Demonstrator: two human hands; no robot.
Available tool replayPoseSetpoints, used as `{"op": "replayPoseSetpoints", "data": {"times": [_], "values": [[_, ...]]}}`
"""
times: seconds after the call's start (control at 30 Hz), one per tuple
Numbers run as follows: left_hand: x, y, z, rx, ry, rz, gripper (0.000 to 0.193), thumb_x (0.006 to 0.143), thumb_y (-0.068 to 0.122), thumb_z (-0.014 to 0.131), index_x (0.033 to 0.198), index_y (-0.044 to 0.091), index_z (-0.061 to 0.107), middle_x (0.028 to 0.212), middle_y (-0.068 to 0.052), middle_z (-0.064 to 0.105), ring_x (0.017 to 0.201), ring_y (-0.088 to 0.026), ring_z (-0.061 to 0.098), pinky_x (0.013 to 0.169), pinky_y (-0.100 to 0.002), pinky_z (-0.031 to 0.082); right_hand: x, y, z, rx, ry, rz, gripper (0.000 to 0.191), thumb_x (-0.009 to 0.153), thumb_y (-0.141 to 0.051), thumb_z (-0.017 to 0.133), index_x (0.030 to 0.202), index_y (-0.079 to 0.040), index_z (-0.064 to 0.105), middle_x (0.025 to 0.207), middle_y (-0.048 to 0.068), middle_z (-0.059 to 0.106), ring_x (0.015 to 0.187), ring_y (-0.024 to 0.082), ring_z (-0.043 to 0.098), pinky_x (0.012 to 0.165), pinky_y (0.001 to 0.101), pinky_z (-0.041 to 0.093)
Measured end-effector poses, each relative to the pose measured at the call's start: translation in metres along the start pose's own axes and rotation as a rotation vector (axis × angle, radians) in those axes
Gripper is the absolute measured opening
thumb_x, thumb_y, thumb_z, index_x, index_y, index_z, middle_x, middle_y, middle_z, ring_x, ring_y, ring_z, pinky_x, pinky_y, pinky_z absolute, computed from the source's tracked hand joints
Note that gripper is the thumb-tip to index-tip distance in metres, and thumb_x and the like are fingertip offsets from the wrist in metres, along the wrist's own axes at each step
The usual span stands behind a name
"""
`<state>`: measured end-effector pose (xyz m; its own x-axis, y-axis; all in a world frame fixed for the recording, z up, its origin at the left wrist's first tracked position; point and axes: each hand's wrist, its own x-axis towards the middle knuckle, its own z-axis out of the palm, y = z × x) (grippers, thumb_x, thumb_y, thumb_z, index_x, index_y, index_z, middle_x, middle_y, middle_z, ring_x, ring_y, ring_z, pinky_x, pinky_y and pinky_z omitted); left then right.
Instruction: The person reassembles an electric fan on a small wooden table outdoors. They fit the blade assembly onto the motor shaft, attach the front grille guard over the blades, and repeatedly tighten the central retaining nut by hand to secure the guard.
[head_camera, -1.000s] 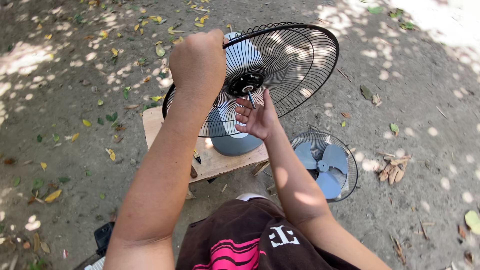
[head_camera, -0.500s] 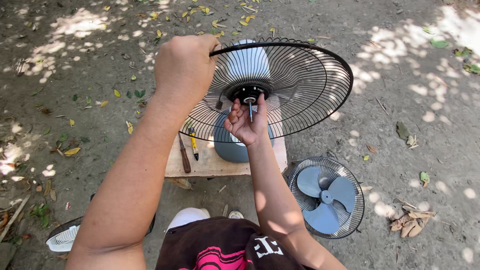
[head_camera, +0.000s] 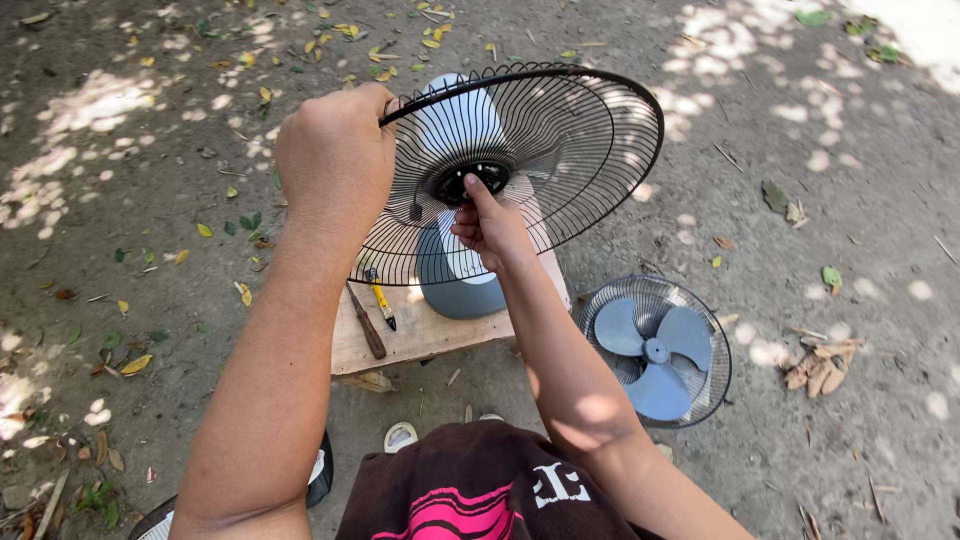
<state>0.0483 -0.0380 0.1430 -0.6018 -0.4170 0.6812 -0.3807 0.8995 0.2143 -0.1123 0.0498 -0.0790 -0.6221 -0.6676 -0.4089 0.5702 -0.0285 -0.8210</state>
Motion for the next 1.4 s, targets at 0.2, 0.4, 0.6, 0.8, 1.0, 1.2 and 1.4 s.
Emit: {"op": "replayPoseSetpoints", "data": {"times": [0.2, 0.4, 0.6, 0.8, 1.0, 1.2, 1.4], "values": [[-0.002, -0.001, -0.003, -0.003, 0.016, 0.018, 0.007, 0.090, 0.018, 0.079, 0.094, 0.011, 0.079, 0.076, -0.011, 0.073, 0.067, -0.032, 0.072, 0.058, -0.044, 0.056, -0.027, -0.017, 0.010, -0.196, 0.114, -0.196, 0.046, 0.085, -0.044, 0.079, 0.090, -0.001, 0.064, 0.069, 0.003, 0.062, 0.053, 0.015, 0.065, 0.047, 0.0262, 0.052], [-0.004, -0.004, -0.001, 0.008, 0.030, 0.012, 0.006, 0.090, 0.018, 0.078, 0.089, 0.012, 0.078, 0.074, -0.011, 0.072, 0.068, -0.034, 0.072, 0.056, -0.045, 0.056, -0.043, -0.028, 0.017, -0.447, 0.198, -0.394, 0.043, 0.083, -0.038, 0.083, 0.073, -0.001, 0.062, 0.061, 0.004, 0.062, 0.048, 0.012, 0.061, 0.045, 0.0268, 0.052], [-0.003, -0.008, 0.002, -0.009, 0.058, 0.045, 0.010, 0.091, 0.020, 0.077, 0.085, 0.011, 0.076, 0.072, -0.011, 0.071, 0.067, -0.034, 0.071, 0.057, -0.046, 0.056, -0.050, -0.031, 0.018, -0.528, 0.216, -0.345, 0.048, 0.085, -0.043, 0.082, 0.078, -0.001, 0.060, 0.062, 0.004, 0.062, 0.051, 0.012, 0.063, 0.046, 0.0270, 0.050], [-0.002, -0.012, 0.005, 0.014, 0.096, 0.095, 0.010, 0.091, 0.019, 0.076, 0.085, 0.011, 0.075, 0.071, -0.009, 0.070, 0.067, -0.031, 0.071, 0.057, -0.044, 0.056, -0.052, -0.022, -0.005, -0.079, 0.034, 0.088, 0.064, 0.083, -0.074, 0.050, 0.112, -0.017, 0.058, 0.084, 0.003, 0.064, 0.075, 0.018, 0.064, 0.068, 0.0412, 0.050], [0.001, -0.014, 0.007, -0.041, 0.027, 0.052, 0.012, 0.096, 0.017, 0.074, 0.088, 0.008, 0.074, 0.070, -0.010, 0.070, 0.065, -0.028, 0.073, 0.052, -0.041, 0.056, -0.036, 0.025, -0.010, 0.504, -0.359, 0.196, 0.100, 0.086, -0.092, 0.029, 0.122, -0.004, 0.062, 0.093, 0.008, 0.066, 0.082, 0.024, 0.066, 0.074, 0.0443, 0.051], [0.004, -0.012, 0.006, -0.016, 0.020, 0.043, 0.007, 0.087, 0.017, 0.077, 0.086, 0.011, 0.076, 0.075, -0.012, 0.072, 0.069, -0.034, 0.072, 0.058, -0.045, 0.057, 0.004, 0.039, 0.003, 0.834, -0.659, 0.135, 0.101, 0.087, -0.091, 0.033, 0.120, 0.000, 0.066, 0.097, 0.008, 0.071, 0.085, 0.023, 0.068, 0.080, 0.0462, 0.055], [0.004, -0.010, 0.004, -0.018, -0.002, 0.040, 0.006, 0.084, 0.016, 0.077, 0.089, 0.011, 0.076, 0.078, -0.012, 0.074, 0.073, -0.034, 0.073, 0.062, -0.046, 0.057, 0.013, 0.036, 0.001, 0.866, -0.522, 0.205, 0.084, 0.091, -0.082, 0.047, 0.106, -0.002, 0.068, 0.083, 0.004, 0.072, 0.074, 0.019, 0.070, 0.077, 0.0434, 0.056]]}}
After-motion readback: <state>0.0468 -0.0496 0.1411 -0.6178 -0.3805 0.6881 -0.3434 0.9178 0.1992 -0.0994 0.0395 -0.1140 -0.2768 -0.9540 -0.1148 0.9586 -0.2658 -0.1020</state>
